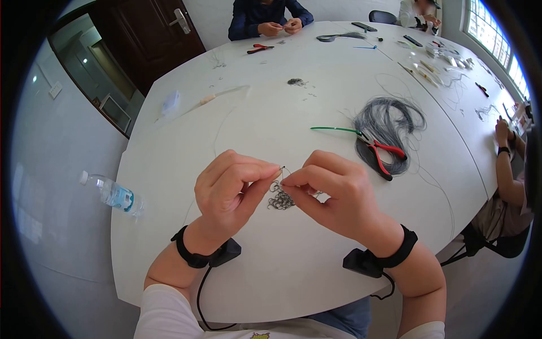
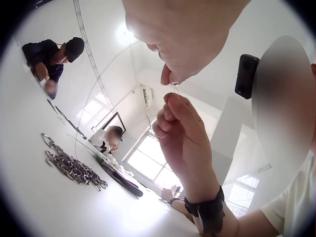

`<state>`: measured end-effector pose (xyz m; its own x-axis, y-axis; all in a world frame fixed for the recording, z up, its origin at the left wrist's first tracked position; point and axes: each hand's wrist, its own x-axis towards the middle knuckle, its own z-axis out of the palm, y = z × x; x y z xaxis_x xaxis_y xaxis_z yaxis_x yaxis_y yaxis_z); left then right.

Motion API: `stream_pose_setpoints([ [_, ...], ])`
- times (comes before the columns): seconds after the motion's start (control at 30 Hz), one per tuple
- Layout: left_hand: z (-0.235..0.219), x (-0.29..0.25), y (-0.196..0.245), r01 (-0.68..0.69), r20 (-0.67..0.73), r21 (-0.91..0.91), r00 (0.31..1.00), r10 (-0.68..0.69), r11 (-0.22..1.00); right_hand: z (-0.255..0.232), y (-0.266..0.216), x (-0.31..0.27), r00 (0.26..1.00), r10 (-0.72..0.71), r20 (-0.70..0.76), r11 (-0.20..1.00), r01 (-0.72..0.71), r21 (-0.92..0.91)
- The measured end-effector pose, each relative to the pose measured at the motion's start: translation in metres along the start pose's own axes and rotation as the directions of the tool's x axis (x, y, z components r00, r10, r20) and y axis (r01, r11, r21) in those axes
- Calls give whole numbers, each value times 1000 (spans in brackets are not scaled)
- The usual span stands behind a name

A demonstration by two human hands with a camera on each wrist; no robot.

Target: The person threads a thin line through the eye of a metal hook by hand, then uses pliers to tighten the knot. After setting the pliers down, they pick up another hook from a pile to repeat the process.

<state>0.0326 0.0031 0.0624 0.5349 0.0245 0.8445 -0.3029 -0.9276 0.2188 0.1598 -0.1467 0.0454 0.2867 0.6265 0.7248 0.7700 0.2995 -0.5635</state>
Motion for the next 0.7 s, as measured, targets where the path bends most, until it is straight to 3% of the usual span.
stream_pose_setpoints([
  [0.13,0,1,-2,-27,-9,44,1000,27,999,2,-2,0,977,-211,14,964,210,-165],
  [0.37,1,2,-4,-34,17,81,999,32,996,-10,-6,2,935,-348,68,878,351,-326],
  [0.43,2,2,-4,-52,32,94,998,49,994,-14,-6,3,891,-450,64,790,430,-436],
  [0.53,0,5,-1,-97,69,115,994,90,989,-23,-10,8,867,-494,62,732,454,-508],
  [0.7,0,5,2,-96,78,83,993,90,992,-32,-10,14,857,-514,38,731,461,-502],
])
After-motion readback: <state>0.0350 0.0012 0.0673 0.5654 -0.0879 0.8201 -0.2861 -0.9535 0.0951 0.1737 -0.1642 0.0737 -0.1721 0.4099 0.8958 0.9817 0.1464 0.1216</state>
